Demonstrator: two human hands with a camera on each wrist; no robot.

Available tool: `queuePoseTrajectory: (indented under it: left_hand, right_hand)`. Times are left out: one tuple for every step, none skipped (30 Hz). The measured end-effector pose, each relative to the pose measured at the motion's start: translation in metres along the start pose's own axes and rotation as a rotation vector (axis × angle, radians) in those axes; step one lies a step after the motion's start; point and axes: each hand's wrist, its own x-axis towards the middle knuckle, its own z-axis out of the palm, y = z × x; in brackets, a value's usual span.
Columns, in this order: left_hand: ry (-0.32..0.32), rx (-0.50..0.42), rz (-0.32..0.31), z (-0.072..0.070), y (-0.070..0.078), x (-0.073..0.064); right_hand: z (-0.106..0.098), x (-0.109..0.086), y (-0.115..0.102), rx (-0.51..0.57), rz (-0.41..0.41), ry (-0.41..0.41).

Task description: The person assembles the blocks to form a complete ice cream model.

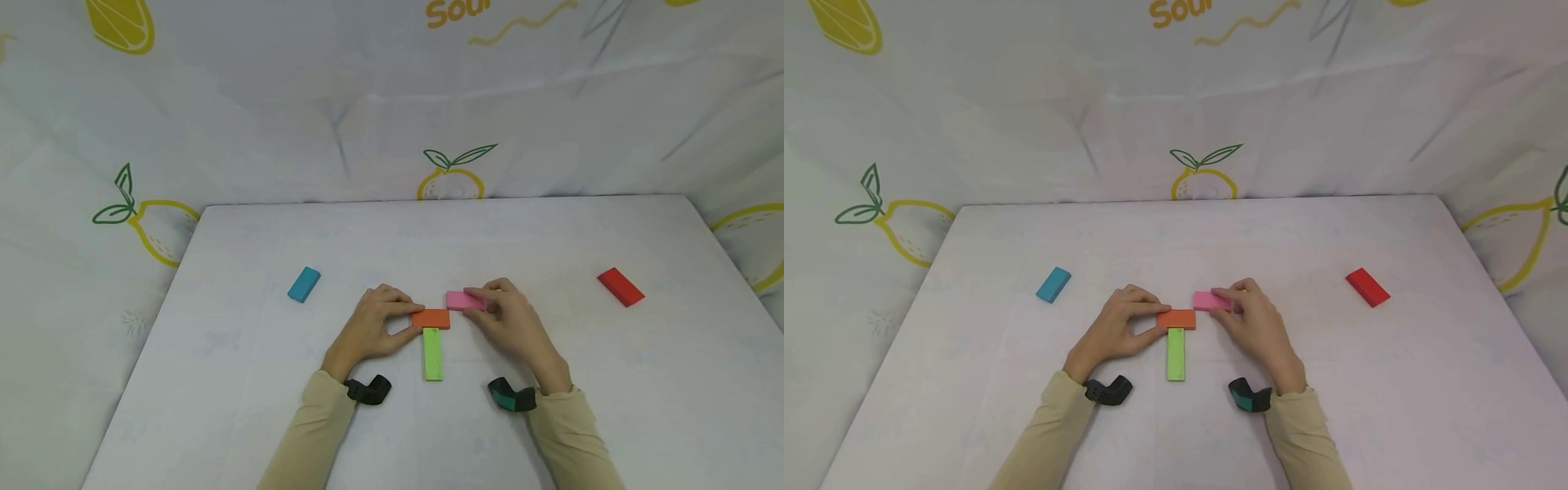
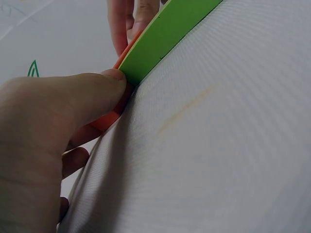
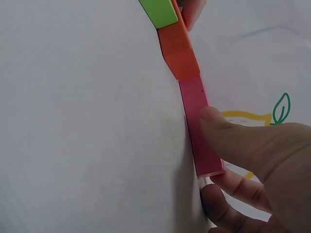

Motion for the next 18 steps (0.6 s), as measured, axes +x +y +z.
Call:
queuePoseTrajectory:
  left_hand:
    - [-0.001,0.0,-0.001,0.0,0.0,0.0]
    - [-0.002,0.001,-0.001,0.0,-0.001,0.0]
    - [-0.006,0.0,-0.001,0.001,-0.001,0.0]
    - [-0.009,-0.003,-0.003,0.001,-0.001,0.0]
    - [-0.009,-0.005,-0.002,0.001,-0.002,0.0]
    - [-0.01,-0.01,-0.003,0.0,-0.002,0.0]
    - [-0.01,-0.012,-0.003,0.0,-0.001,0.0]
    - [-0.009,-0.013,-0.002,0.0,-0.001,0.0]
    - [-0.008,-0.015,-0.001,-0.001,-0.001,0.0]
    - [-0.007,-0.015,0.0,-0.001,-0.001,0.0]
    - [-0.006,-0.014,0.001,-0.001,-0.001,0.0]
    - [-0.006,-0.013,0.001,-0.001,-0.001,0.0]
    - [-0.006,-0.011,0.002,-0.001,-0.002,0.0]
    - [-0.007,-0.01,0.003,-0.001,-0.002,0.0]
    - [-0.007,-0.007,0.005,0.0,-0.002,0.0]
    - [-0.006,-0.004,0.006,0.0,-0.002,0.0]
    - [-0.005,0.0,0.008,0.0,-0.002,0.0]
    - [-0.004,0.003,0.009,-0.001,-0.001,0.001]
  right_hand:
    - [0.001,0.0,0.0,-0.001,-0.007,0.002]
    - [0.002,0.0,0.0,0.0,-0.013,0.005]
    - [0.003,0.0,-0.001,0.0,-0.019,0.007]
    - [0.004,0.0,-0.001,0.002,-0.023,0.007]
    - [0.004,0.0,-0.001,0.002,-0.027,0.007]
    - [0.005,0.0,-0.002,0.002,-0.029,0.005]
    - [0.006,0.0,-0.003,0.001,-0.03,0.004]
    - [0.006,0.0,-0.004,0.001,-0.028,0.003]
    - [0.007,0.0,-0.004,-0.002,-0.025,0.001]
    - [0.008,0.0,-0.005,-0.005,-0.02,-0.002]
    - [0.009,0.0,-0.006,-0.008,-0.015,-0.004]
    - [0.01,0.0,-0.006,-0.013,-0.01,-0.006]
    - [0.011,0.001,-0.007,-0.017,-0.005,-0.007]
    - [0.012,0.001,-0.007,-0.02,-0.001,-0.007]
    - [0.012,0.001,-0.008,-0.023,0.003,-0.007]
    - [0.013,0.001,-0.008,-0.025,0.003,-0.007]
    - [0.014,0.001,-0.009,-0.028,0.003,-0.005]
    - [0.014,0.0,-0.009,-0.03,0.001,-0.004]
